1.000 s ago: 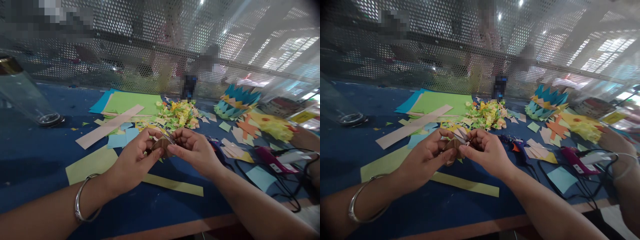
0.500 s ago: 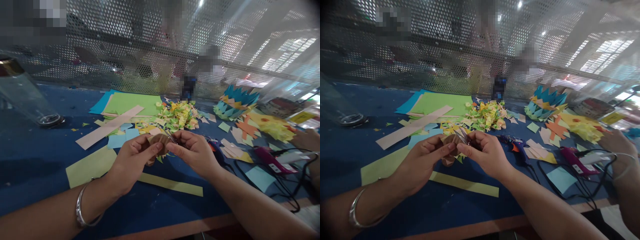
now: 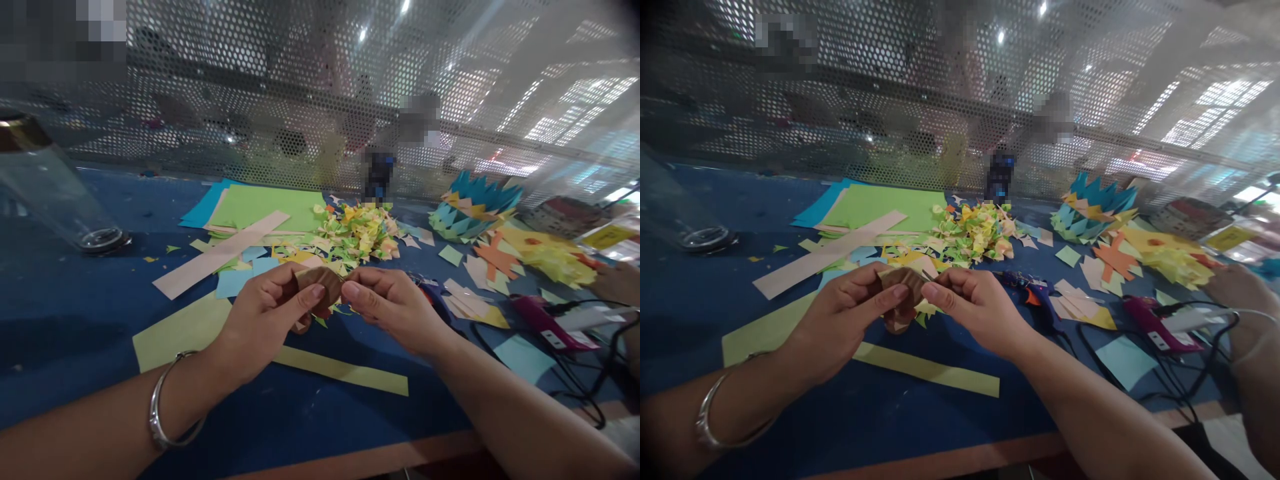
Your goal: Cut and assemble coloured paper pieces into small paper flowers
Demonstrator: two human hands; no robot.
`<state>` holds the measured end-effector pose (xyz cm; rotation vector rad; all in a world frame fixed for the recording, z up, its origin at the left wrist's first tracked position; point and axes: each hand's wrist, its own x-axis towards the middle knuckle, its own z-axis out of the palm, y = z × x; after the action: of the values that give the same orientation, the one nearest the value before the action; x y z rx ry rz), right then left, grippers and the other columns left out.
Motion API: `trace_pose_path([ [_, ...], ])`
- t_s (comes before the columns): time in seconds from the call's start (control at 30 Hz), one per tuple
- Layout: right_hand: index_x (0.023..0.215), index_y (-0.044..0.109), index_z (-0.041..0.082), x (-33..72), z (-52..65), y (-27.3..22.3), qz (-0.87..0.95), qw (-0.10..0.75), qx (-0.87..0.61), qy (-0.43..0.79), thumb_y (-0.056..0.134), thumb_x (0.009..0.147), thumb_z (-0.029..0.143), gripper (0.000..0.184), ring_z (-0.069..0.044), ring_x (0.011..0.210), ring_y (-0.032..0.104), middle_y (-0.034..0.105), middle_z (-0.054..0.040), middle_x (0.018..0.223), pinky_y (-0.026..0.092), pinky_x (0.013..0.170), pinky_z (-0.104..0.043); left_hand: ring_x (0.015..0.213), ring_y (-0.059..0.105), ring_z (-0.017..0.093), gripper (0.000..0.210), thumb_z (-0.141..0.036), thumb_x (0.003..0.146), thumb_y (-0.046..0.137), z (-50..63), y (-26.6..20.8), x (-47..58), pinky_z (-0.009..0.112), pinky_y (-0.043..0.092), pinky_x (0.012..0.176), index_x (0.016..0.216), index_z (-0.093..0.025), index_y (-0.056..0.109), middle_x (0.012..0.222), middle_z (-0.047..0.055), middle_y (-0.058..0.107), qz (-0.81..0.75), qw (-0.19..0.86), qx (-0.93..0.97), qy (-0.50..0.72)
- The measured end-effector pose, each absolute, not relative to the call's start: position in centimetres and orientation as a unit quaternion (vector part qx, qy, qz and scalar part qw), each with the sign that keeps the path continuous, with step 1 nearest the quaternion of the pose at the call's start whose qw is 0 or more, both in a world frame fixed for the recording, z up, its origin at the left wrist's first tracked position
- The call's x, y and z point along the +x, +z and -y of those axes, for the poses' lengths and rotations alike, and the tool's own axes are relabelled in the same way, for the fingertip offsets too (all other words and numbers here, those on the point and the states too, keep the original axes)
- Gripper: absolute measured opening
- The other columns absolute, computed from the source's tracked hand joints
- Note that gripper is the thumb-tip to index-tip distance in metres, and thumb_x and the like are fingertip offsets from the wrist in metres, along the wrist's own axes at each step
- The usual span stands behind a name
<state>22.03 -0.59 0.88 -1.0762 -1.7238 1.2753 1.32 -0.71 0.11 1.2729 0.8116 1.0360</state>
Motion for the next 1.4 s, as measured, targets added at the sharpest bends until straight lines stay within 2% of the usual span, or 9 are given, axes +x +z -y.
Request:
trace_pose_path([
  [0.27,0.076,0.058,0.017,21.87,0.88,1.00,0.639,0.365,-0.404,0.543,0.060,0.093,0.053,0.040,-0.005,0.046,0.029,0.038,0.0070,0.060,0.017,0.041,-0.022,0.065,0.057,0.011,0.018,-0.035,0.091,0.067,0.90,0.27,1.23,0.024,0.041,0.060,0.091,-0.018,0.064,0.076,0.001,0.066,-0.355,0.612,0.565,0.424],
  [0.77,0.071,0.054,0.018,22.31,0.85,1.24,0.670,0.349,-0.407,0.513,0.059,0.095,0.051,0.041,-0.005,0.046,0.028,0.038,0.0074,0.058,0.020,0.041,-0.022,0.064,0.053,0.012,0.022,-0.036,0.090,0.067,0.77,0.36,1.17,0.027,0.039,0.061,0.079,-0.018,0.063,0.071,0.000,0.062,-0.345,0.606,0.578,0.425],
  [1.0,0.072,0.055,0.018,22.57,0.72,1.24,0.682,0.340,-0.412,0.500,0.059,0.095,0.049,0.039,-0.006,0.047,0.029,0.039,0.0065,0.060,0.021,0.041,-0.022,0.065,0.051,0.013,0.017,-0.035,0.091,0.066,0.68,0.54,1.01,0.028,0.040,0.063,0.083,-0.020,0.067,0.071,-0.001,0.063,-0.338,0.616,0.580,0.412],
  [1.17,0.072,0.056,0.019,22.72,0.61,1.26,0.690,0.335,-0.415,0.490,0.058,0.095,0.050,0.040,-0.006,0.047,0.029,0.040,0.0059,0.060,0.021,0.041,-0.022,0.064,0.052,0.013,0.022,-0.036,0.089,0.067,0.54,0.73,0.80,0.027,0.040,0.061,0.075,-0.019,0.066,0.069,-0.001,0.062,-0.344,0.619,0.579,0.404],
  [1.4,0.070,0.055,0.019,22.70,0.66,1.45,0.698,0.338,-0.420,0.471,0.062,0.093,0.048,0.038,-0.006,0.049,0.032,0.041,0.0058,0.060,0.024,0.044,-0.022,0.063,0.054,0.012,0.015,-0.033,0.088,0.070,0.27,0.97,0.58,0.025,0.040,0.059,0.084,-0.018,0.072,0.069,0.000,0.064,-0.342,0.639,0.565,0.395],
])
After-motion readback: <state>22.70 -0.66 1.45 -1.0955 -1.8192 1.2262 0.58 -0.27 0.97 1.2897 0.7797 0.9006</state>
